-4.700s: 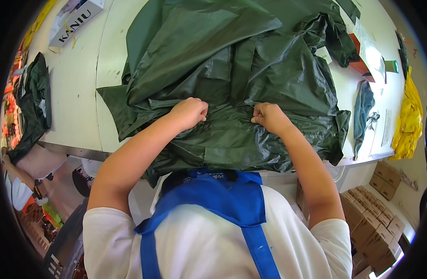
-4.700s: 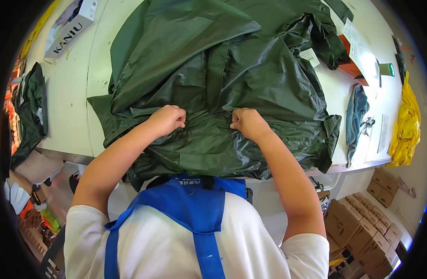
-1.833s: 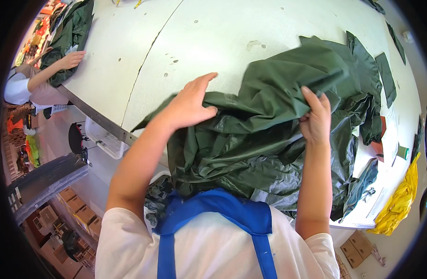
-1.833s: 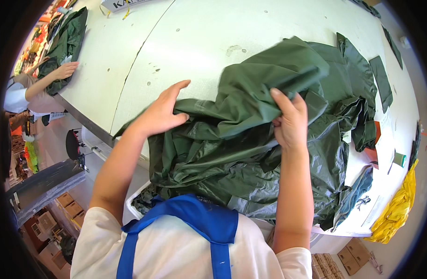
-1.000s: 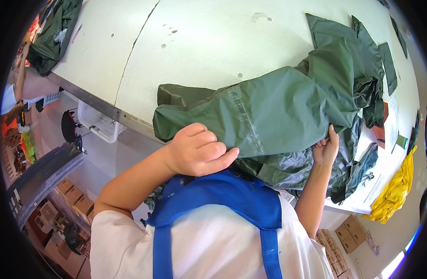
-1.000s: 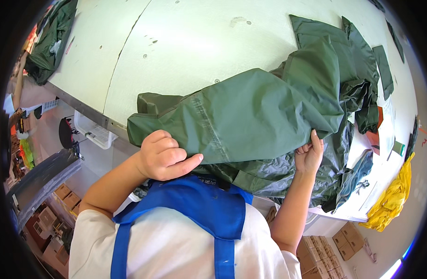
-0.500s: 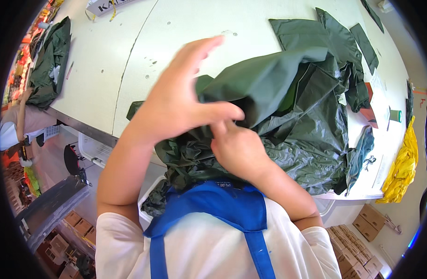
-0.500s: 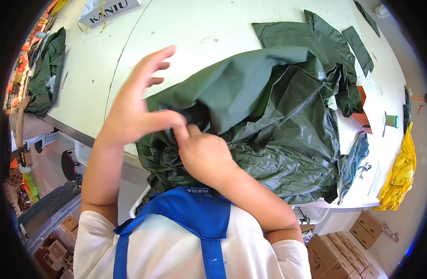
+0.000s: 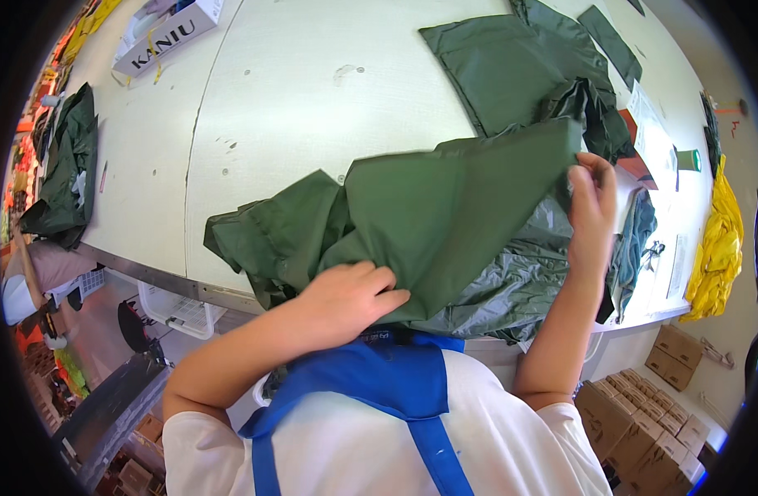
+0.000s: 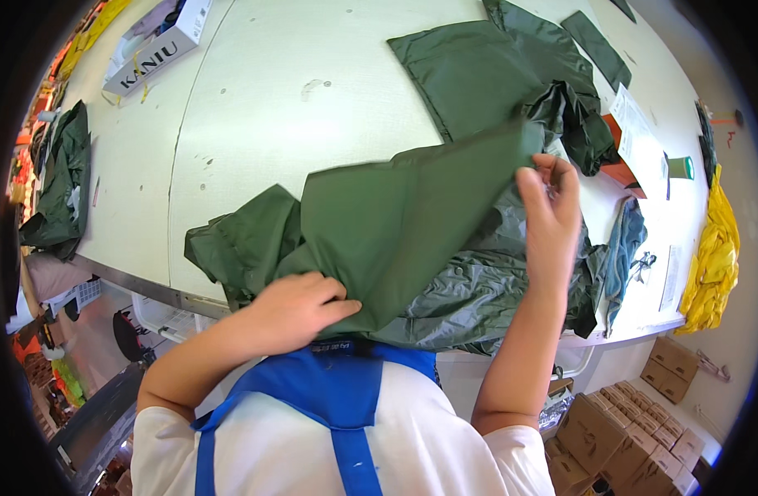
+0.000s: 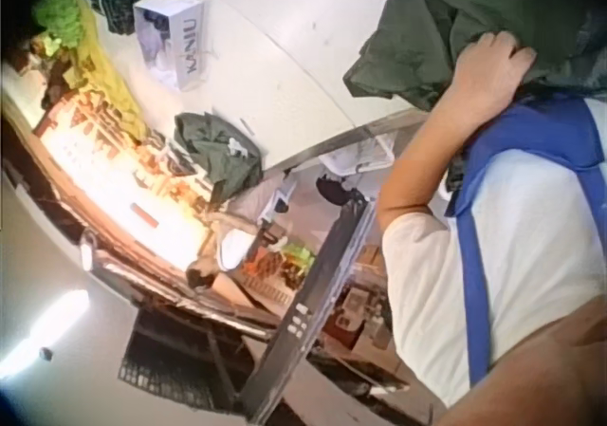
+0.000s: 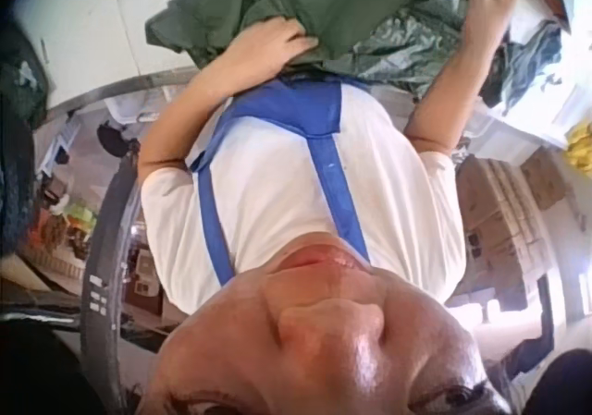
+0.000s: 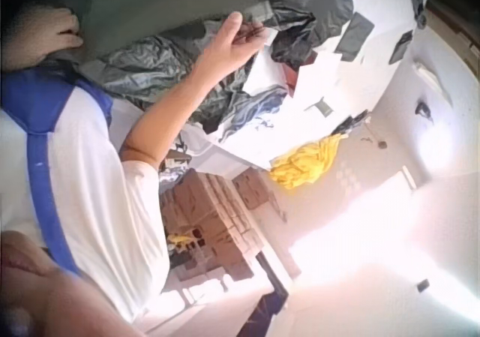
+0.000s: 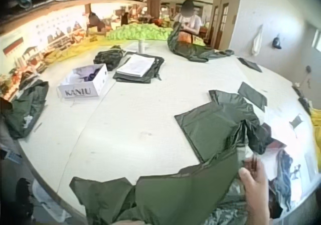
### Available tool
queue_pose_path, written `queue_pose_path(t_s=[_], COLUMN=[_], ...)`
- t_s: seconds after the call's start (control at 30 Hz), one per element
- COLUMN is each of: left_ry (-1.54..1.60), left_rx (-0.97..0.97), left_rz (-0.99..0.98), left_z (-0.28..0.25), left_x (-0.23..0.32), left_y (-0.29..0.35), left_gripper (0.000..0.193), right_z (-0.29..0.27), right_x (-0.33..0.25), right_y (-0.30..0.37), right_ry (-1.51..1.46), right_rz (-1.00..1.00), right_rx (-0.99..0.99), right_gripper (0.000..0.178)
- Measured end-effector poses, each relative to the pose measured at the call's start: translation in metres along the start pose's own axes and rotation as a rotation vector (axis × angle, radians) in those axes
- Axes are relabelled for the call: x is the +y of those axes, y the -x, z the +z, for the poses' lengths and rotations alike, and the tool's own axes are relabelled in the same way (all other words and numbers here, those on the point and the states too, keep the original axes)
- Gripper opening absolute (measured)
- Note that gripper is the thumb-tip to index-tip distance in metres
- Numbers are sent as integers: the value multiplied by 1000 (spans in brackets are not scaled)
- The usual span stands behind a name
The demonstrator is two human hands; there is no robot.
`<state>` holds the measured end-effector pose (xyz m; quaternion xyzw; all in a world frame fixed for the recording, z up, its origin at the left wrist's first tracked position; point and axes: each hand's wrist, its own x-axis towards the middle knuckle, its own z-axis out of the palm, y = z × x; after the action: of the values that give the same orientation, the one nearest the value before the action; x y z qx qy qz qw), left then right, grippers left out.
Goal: The person folds a large green waterproof garment on a white table, smoothing and aligning edges, then folds it into a compact rectangle and places it into a small green pouch. The person repeats the process with a second garment.
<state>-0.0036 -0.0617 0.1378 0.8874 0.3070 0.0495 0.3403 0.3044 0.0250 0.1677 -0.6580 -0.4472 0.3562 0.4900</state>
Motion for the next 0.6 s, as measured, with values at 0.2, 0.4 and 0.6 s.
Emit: queue_pose_path(t_s=[0.2, 0.4, 0.6], left_ry=[328, 210, 455], left_rx=[-378, 305, 496], left_rz=[-169, -224, -43], left_z=[24, -21, -29], left_x=[-15, -13, 19], left_y=[-10, -64, -144], left_gripper=[44, 56, 79], right_z=[-14, -34, -4], right_x=[87, 60, 2], right_y=[3, 15, 41], right_ry=[-128, -312, -287], right_rz=[87, 237, 78], right_rx=[8, -156, -429], right_gripper=[58, 52, 43])
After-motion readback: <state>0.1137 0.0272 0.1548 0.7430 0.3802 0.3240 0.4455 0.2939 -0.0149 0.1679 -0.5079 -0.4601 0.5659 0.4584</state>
